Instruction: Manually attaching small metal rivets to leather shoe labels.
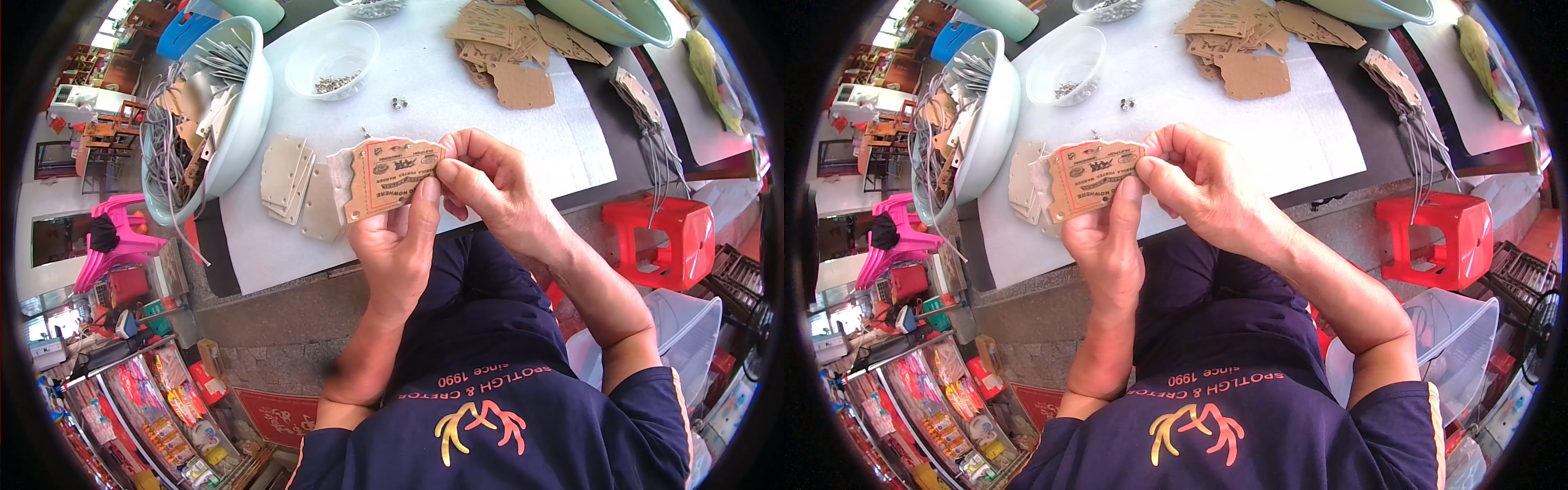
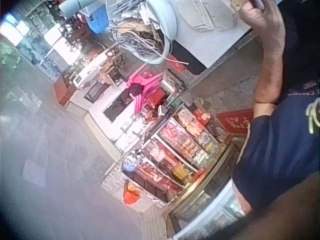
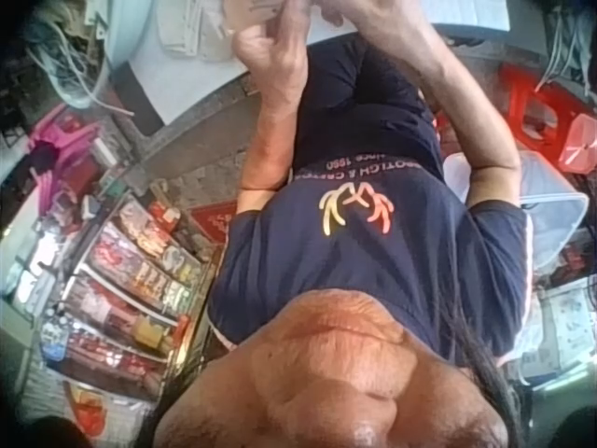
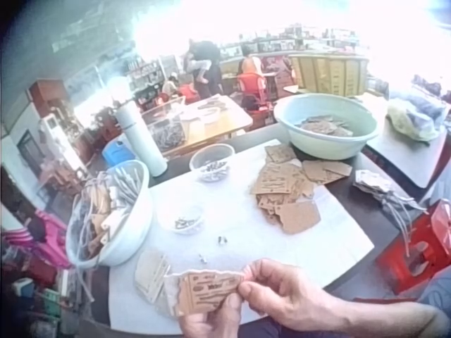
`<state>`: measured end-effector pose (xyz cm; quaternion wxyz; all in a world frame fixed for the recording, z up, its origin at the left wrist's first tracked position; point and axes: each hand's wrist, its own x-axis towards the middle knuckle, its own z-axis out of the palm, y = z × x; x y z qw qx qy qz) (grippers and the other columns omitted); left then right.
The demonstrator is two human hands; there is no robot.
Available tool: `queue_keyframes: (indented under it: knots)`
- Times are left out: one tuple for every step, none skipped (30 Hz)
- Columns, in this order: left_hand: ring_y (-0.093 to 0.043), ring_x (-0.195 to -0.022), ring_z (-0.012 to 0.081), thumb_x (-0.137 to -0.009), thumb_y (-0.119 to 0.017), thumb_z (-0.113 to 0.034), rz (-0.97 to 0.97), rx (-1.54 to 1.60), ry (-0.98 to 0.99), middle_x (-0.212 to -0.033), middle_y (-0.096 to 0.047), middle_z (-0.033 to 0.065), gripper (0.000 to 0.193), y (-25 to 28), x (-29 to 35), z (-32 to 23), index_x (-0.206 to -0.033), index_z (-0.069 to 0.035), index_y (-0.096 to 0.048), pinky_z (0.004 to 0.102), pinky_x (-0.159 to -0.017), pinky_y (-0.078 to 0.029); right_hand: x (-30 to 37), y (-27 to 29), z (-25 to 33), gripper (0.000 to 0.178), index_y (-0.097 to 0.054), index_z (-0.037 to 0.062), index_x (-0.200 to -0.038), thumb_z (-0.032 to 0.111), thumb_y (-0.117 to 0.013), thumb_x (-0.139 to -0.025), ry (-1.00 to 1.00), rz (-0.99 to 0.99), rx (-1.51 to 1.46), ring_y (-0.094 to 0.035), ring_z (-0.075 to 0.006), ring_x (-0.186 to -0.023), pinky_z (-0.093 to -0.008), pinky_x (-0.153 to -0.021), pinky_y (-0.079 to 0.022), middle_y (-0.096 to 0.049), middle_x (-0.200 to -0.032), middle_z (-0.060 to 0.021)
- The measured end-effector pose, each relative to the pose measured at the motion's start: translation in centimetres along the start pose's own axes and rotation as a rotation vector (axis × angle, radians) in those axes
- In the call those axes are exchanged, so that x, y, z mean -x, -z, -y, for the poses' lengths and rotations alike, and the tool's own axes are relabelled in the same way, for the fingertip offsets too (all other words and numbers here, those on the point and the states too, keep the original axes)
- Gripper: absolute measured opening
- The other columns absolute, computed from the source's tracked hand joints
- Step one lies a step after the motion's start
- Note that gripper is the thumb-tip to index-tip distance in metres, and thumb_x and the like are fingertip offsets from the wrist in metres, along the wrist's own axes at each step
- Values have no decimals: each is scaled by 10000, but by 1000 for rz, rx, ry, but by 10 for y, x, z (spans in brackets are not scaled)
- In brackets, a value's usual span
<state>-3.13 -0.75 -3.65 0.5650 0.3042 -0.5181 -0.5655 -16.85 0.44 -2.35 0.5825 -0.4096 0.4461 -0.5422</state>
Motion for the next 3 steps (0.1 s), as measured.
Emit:
queue_keyframes:
  knots:
    - [-598,-956,125,-927,-579,0,12,9,13,-1097,-630,87,300,-1,0,-1,-1220,42,-534,271,-848,-482,0,0,-1,208,-568,12,-965,220,-557,-971,15,-3,14,-490,-25,-647,-196,-570,-435,-551,-761,27]
    - [-596,-959,122,-928,-586,-5,25,18,26,-1099,-631,87,304,-2,0,-2,-1224,41,-534,268,-853,-480,-1,0,-2,211,-567,12,-972,223,-551,-974,30,-6,29,-488,-27,-646,-198,-574,-438,-547,-756,27]
    - [-591,-1000,118,-928,-596,-17,9,-62,51,-1115,-631,87,313,3,0,3,-1231,35,-538,240,-870,-469,-1,0,-2,208,-569,17,-969,224,-555,-974,27,-12,37,-488,-26,-652,-192,-583,-434,-546,-756,28]
